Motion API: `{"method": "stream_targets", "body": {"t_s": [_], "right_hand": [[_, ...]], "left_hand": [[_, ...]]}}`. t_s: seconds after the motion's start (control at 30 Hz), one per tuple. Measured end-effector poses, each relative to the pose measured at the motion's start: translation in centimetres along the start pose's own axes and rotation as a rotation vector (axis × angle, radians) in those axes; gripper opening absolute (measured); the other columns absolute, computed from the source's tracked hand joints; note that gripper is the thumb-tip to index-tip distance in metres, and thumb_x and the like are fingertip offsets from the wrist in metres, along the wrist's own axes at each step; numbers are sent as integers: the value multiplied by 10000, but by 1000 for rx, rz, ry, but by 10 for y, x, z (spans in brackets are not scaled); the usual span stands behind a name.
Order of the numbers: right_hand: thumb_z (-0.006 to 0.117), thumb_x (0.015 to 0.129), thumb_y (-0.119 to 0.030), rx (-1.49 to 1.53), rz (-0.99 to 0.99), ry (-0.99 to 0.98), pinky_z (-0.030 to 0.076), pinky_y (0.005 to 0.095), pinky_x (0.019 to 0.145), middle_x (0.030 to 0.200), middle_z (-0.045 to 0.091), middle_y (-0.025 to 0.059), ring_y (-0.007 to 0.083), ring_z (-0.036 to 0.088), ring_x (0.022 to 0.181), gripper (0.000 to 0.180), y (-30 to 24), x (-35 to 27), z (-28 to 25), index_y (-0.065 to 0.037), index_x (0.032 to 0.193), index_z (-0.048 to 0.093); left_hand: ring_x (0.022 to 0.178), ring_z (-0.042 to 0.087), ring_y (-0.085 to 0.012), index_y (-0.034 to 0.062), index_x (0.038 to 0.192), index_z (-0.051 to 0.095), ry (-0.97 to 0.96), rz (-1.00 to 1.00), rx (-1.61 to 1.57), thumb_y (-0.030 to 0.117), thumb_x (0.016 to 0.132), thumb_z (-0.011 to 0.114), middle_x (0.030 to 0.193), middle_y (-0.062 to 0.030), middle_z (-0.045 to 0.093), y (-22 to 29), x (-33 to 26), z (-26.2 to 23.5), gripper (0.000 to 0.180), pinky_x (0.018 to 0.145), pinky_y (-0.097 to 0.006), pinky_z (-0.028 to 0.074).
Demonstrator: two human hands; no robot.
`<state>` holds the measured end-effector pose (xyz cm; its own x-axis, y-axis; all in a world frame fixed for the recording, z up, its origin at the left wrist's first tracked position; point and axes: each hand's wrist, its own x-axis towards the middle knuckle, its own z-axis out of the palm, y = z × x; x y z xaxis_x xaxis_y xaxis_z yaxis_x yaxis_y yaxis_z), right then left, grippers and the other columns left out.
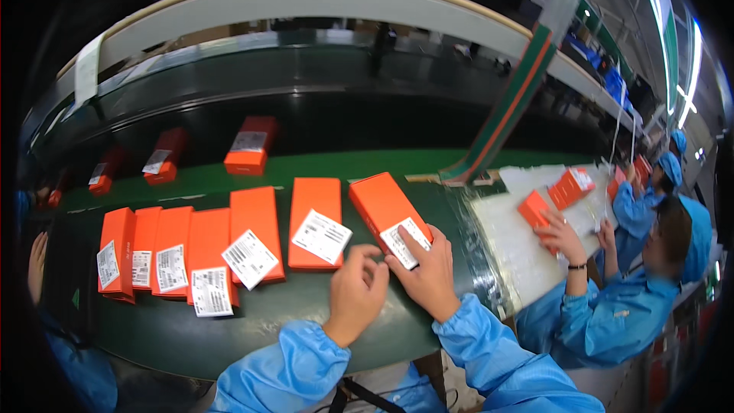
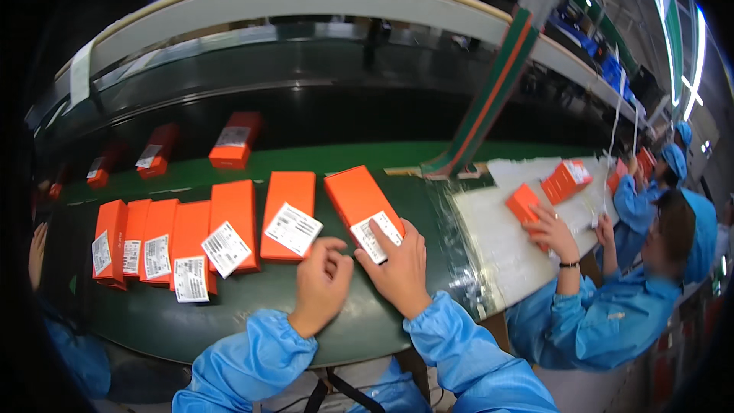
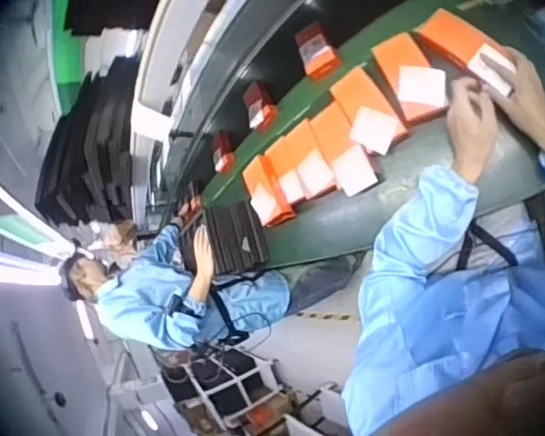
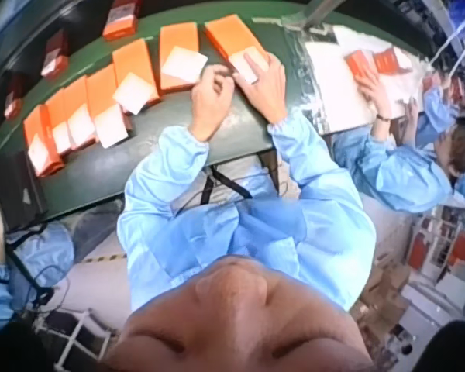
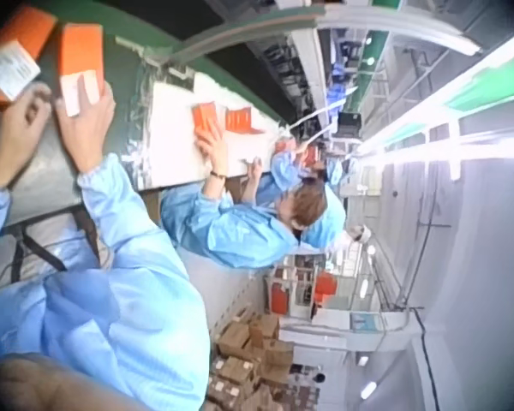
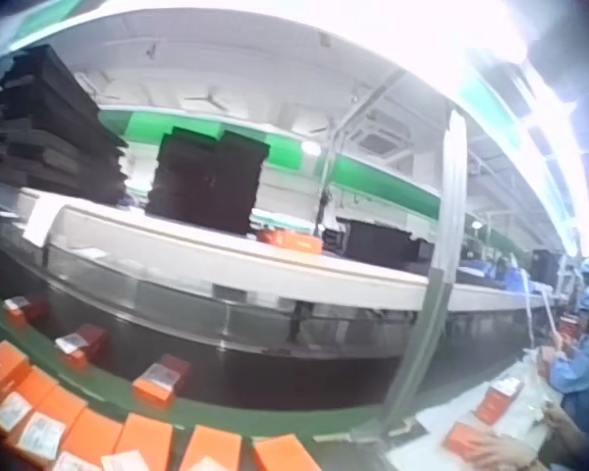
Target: Applying product labels to red boxes on a factory assembly line.
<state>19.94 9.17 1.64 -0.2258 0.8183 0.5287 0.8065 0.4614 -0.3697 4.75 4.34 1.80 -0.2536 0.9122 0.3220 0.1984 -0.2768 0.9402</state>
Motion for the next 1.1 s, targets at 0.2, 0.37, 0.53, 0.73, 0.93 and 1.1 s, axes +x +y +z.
{"method": "stream_targets", "body": {"t_s": [0.2, 0.37, 0.53, 0.73, 0.93, 1.1], "right_hand": [[773, 805, -176, 90, -131, -18, 369, 523, 1046, 1455, 411, 223, 451, 406, 1298, 396, 5, -53, -37, -253, 1192, 729], [797, 751, -190, 186, -267, -45, 331, 502, 1087, 1486, 371, 235, 436, 381, 1330, 517, 6, -33, -66, -232, 1255, 691], [701, 858, -69, 1170, 403, 11, 476, 383, 978, 1527, 283, 205, 266, 499, 1243, 687, -5, -32, -67, -10, 1470, 395], [684, 944, -100, 1412, 581, -369, 485, 207, 657, 916, 720, 43, 64, 628, 772, 274, -23, 1, -58, 0, 1186, 602], [727, 906, -68, 1405, 616, -754, 478, 200, 576, 859, 696, 71, 87, 644, 711, 303, -20, 7, -59, -67, 1096, 491], [738, 899, -69, 1615, 640, -790, 504, 214, 586, 878, 691, 68, 98, 650, 716, 318, -14, -4, -47, -77, 1094, 487]], "left_hand": [[695, 608, -93, -31, 1118, 593, -269, -61, 57, 85, 905, 670, 795, -46, 628, 19, 3, 6, 254, 609, -238, 490], [760, 663, -118, -51, 1154, 538, -362, -501, -573, -14, 889, 651, 883, -101, 708, 26, 5, -4, 290, 731, -241, 538], [808, 681, -141, -46, 1080, 550, -45, -316, -578, -28, 889, 662, 887, -108, 708, 26, 3, -3, 223, 752, -256, 559], [940, 703, -215, -27, 1143, 568, -302, -658, -1181, 266, 1039, 533, 1095, -162, 690, 31, 7, -16, 313, 851, -342, 581], [834, 741, -301, -49, 1088, 631, -550, -528, -882, 70, 944, 630, 1109, -178, 671, 18, 11, -22, 186, 722, -382, 645], [790, 745, -316, -53, 1034, 646, -621, -493, -841, 48, 919, 667, 939, -148, 686, 3, 10, -27, 154, 686, -378, 646]]}}
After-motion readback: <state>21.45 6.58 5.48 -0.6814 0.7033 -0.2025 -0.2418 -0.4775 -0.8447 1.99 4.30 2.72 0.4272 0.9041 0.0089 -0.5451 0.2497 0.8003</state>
